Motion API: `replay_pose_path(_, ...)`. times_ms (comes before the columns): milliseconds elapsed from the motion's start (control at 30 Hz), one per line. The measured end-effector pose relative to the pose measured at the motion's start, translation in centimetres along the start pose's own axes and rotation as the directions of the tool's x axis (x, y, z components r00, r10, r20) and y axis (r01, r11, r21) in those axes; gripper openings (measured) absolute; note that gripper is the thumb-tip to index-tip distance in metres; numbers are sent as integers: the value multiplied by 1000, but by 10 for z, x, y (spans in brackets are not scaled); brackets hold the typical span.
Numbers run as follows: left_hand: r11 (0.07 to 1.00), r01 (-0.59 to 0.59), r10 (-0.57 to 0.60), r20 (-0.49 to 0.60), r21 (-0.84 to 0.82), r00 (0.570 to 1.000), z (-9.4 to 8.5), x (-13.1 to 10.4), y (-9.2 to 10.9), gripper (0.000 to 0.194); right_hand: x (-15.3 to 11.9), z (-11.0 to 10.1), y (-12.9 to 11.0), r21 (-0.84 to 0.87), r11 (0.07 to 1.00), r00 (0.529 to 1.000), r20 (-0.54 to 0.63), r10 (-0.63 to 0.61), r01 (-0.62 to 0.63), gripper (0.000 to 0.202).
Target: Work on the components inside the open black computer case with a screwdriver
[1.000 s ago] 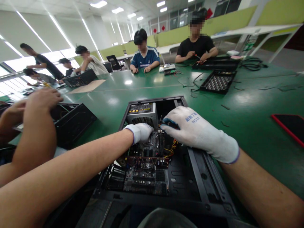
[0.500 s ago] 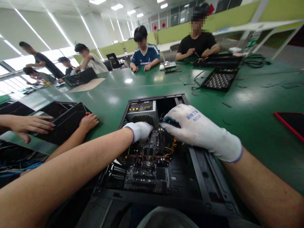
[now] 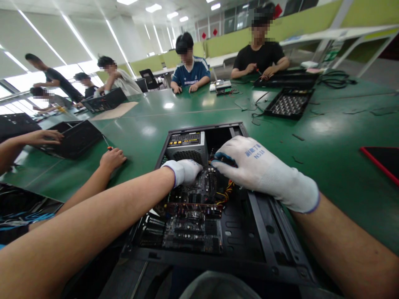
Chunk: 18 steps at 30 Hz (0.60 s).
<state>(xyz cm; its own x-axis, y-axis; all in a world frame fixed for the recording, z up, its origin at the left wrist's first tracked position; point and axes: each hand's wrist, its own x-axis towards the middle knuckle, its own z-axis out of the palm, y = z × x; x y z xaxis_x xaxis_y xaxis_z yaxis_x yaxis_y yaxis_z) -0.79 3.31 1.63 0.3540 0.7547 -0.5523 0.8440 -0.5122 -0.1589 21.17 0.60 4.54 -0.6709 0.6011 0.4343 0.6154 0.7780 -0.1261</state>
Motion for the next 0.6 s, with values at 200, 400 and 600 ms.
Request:
replay_pose_path(200,1000,-15,15,-32,-17,999,1,1,-6,45,1,0,0,25,1000,1000,-2,7,-7,37)
replay_pose_path(400,999,11,-13,-58,-33,998,3,2,-12,45,1,-1,-1,34,999,1000,11,3,-3,37)
replay_pose_path(600,1000,20,-21,-41,-25,999,1,1,-11,45,1,-1,0,18,1000,1000,17,5,-6,40)
